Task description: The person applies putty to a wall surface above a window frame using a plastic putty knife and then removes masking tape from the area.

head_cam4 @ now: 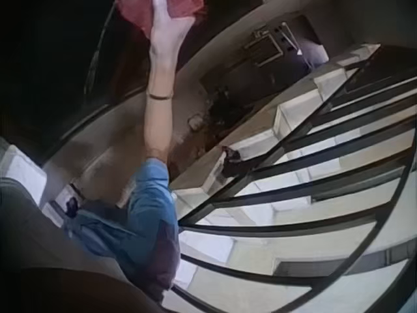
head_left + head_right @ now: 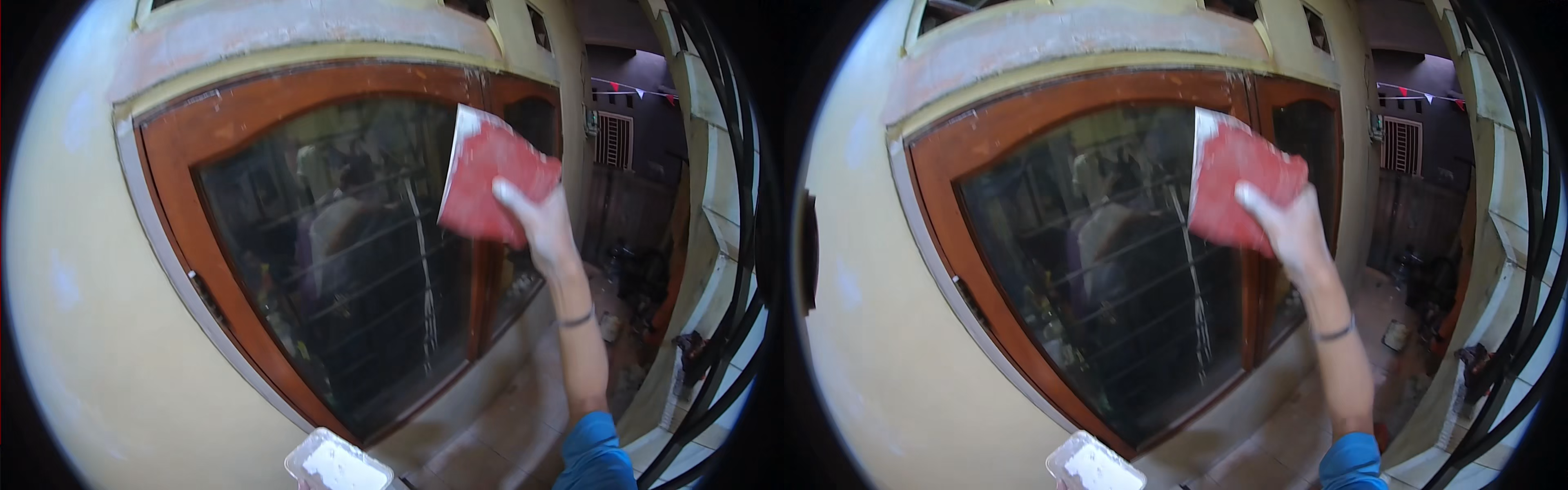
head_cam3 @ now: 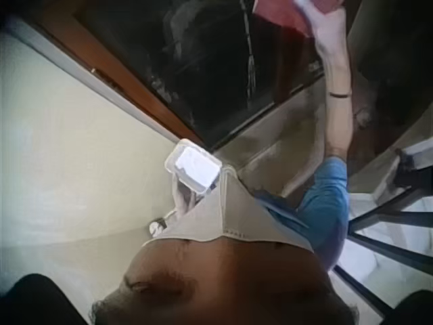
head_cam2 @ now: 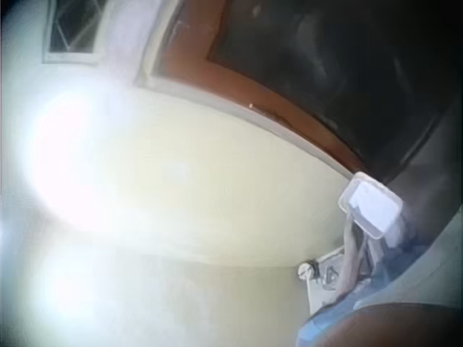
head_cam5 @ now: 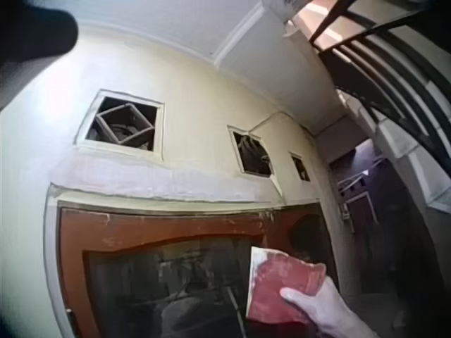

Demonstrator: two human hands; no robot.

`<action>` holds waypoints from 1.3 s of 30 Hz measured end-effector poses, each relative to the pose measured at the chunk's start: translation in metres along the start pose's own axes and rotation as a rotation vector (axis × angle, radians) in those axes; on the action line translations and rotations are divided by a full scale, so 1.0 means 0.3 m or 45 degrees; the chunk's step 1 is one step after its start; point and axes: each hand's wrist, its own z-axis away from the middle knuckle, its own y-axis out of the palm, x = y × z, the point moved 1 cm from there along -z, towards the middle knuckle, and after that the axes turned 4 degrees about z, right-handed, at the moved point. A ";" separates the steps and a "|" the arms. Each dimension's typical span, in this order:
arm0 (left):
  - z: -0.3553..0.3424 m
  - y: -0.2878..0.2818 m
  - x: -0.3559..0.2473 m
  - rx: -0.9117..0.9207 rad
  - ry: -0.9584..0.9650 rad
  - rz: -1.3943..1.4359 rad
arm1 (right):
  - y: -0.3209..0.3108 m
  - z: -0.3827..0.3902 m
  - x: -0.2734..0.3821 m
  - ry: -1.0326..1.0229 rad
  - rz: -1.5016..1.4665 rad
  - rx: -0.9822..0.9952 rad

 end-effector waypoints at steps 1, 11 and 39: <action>0.006 -0.029 -0.013 -0.228 -0.066 -0.123 | -0.002 0.125 0.015 0.302 -0.288 0.067; -0.049 -0.052 0.094 -0.133 -0.089 -0.046 | 0.021 0.675 -0.036 1.330 -0.386 0.400; 0.046 -0.174 -0.007 -0.218 0.023 -0.170 | 0.262 1.083 0.127 0.730 0.285 0.469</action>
